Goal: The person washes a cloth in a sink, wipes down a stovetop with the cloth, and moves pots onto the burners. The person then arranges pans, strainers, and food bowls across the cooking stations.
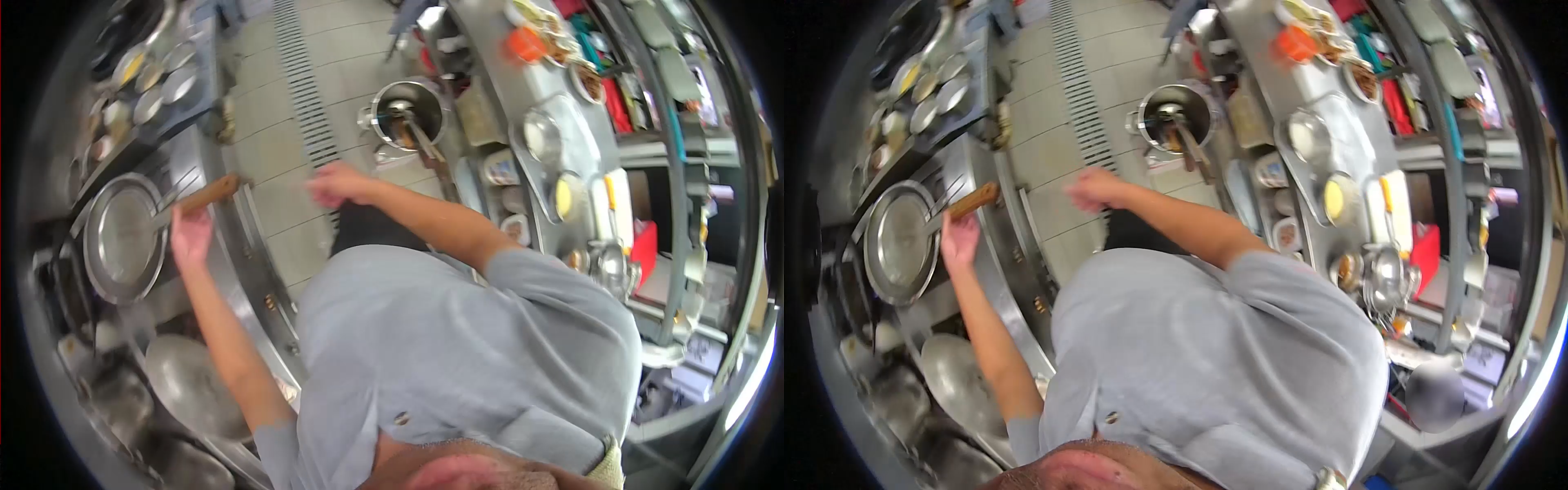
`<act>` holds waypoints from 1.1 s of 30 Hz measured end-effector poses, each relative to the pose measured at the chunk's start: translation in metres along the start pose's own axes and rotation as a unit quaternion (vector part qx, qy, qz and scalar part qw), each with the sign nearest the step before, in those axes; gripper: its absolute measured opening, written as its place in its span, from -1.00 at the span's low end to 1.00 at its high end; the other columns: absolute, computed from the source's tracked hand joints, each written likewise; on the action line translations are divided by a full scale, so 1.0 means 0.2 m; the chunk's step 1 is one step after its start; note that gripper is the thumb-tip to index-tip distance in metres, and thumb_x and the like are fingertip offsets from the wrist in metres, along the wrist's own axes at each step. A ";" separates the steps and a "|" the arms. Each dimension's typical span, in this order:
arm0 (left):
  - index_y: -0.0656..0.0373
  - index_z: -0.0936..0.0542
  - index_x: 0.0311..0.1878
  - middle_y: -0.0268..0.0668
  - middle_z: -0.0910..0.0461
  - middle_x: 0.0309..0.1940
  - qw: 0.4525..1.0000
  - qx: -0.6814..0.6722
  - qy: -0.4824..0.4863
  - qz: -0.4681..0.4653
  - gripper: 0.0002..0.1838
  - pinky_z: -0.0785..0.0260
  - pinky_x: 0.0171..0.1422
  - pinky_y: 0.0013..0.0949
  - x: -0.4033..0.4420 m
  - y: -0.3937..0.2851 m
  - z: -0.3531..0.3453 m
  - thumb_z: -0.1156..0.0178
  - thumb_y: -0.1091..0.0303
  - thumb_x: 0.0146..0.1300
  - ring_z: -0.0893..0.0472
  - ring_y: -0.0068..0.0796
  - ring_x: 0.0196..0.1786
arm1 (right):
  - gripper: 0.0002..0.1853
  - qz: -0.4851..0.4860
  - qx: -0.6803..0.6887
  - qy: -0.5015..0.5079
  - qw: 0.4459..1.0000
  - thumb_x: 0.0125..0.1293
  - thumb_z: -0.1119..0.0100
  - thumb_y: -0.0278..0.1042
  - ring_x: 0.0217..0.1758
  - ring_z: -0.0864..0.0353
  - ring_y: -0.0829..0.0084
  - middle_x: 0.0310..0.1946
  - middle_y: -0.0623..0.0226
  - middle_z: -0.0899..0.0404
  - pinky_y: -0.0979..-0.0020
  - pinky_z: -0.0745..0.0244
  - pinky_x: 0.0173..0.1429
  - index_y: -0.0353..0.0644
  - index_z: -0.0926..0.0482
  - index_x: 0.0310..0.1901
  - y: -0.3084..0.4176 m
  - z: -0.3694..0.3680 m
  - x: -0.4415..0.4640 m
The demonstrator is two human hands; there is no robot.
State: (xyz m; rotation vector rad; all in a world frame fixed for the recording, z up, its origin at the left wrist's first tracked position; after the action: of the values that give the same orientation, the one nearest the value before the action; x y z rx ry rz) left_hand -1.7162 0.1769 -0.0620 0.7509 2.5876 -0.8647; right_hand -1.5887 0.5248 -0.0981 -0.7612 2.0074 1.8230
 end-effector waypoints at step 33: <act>0.36 -0.37 0.23 -0.07 -0.48 0.06 0.970 -0.163 0.066 -0.166 -0.59 -0.44 0.13 -0.19 -0.06 -0.53 0.33 -0.16 0.41 0.38 -0.50 -0.22 0.07 | -0.57 0.199 0.699 -0.438 0.529 0.40 -0.20 0.00 -0.16 -0.68 0.10 -0.19 -0.02 -0.67 0.10 -0.63 -0.03 -0.31 -0.50 -0.13 -0.89 1.71 -1.26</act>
State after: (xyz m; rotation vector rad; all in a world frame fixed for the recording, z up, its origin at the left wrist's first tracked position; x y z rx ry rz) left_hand -1.7589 0.0592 -0.0579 0.2960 2.9239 -0.4590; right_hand -1.3222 0.8970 -0.1444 0.9679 1.9770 -0.0131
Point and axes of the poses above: each hand's wrist, its own x-axis towards the middle knuckle, its own z-axis out of the back of the hand, y = z × x, the point moved 4 cm from there along x, towards the middle knuckle
